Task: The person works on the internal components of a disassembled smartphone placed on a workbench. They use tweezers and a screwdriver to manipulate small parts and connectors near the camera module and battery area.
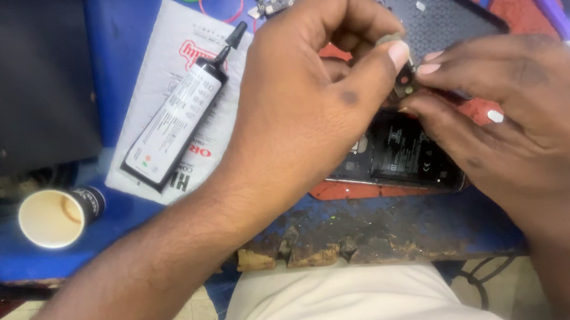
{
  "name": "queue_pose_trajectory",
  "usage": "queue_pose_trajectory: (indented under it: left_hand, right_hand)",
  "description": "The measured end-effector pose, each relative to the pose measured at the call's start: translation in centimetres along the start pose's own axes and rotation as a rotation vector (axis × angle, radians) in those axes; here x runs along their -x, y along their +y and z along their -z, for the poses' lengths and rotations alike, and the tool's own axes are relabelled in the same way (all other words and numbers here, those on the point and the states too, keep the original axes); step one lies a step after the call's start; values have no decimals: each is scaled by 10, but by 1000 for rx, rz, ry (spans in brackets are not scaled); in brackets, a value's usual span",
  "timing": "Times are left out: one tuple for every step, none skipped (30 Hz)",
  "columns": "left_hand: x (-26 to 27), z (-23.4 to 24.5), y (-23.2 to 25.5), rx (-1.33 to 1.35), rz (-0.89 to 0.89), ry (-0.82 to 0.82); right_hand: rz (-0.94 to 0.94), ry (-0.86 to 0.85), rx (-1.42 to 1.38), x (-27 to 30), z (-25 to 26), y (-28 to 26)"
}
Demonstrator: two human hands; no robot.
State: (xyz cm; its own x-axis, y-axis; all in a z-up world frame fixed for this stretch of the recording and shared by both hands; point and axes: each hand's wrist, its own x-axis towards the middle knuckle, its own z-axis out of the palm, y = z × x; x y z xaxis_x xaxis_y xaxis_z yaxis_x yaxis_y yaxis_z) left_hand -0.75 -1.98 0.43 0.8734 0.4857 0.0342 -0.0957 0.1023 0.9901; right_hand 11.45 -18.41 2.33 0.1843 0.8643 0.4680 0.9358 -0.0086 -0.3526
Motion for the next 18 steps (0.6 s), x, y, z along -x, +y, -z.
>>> queue_pose_trajectory:
  left_hand:
    - [0, 0, 1, -56, -41, 19]
    - [0, 0, 2, -111, -82, 38]
    - [0, 0, 3, -113, -68, 52]
    - [0, -1, 4, -114, -54, 65]
    - [0, -1, 4, -114, -41, 77]
    - [0, -1, 3, -98, -34, 77]
    - [0, -1, 3, -81, -29, 75]
    - [0, 0, 2, -63, -24, 72]
    - [0, 0, 0, -68, -28, 70]
    - [0, 1, -2, -74, -33, 67]
    - [1, 2, -4, -79, -37, 66]
    - [1, 2, -5, -77, -44, 68]
    - [2, 2, -6, -76, -53, 70]
    - [2, 2, -6, -75, -62, 73]
    - [2, 1, -6, -65, -52, 75]
    - [2, 1, -6, -56, -43, 77]
    - [2, 1, -6, -47, -35, 78]
    - [2, 1, -6, -43, -34, 75]
  right_hand:
    - [10, 1, 7, 1, -1, 1]
    - [18, -2, 15, 1, -1, 1]
    - [26, -3, 24, 0, -2, 1]
    - [32, -7, 34, 0, -1, 0]
    - [33, -10, 44, -1, -1, -1]
    - [34, -12, 55, -1, 0, -1]
    - [31, -12, 67, -1, 0, -3]
    - [30, -9, 73, -2, 1, -4]
    - [26, -7, 77, -2, 1, -5]
    - [25, -3, 74, -2, 1, -5]
    - [18, -2, 76, -2, 2, -6]
    - [12, -1, 78, -3, 2, -7]
    - [3, -1, 84, -3, 3, -8]
    - [2, -1, 82, -4, 3, -8]
    - [1, -1, 80, -4, 3, -9]
    - [8, -2, 70, -4, 3, -8]
    - [19, 4, 68, -5, 3, -7]
    - [30, 9, 67, -5, 3, -6]
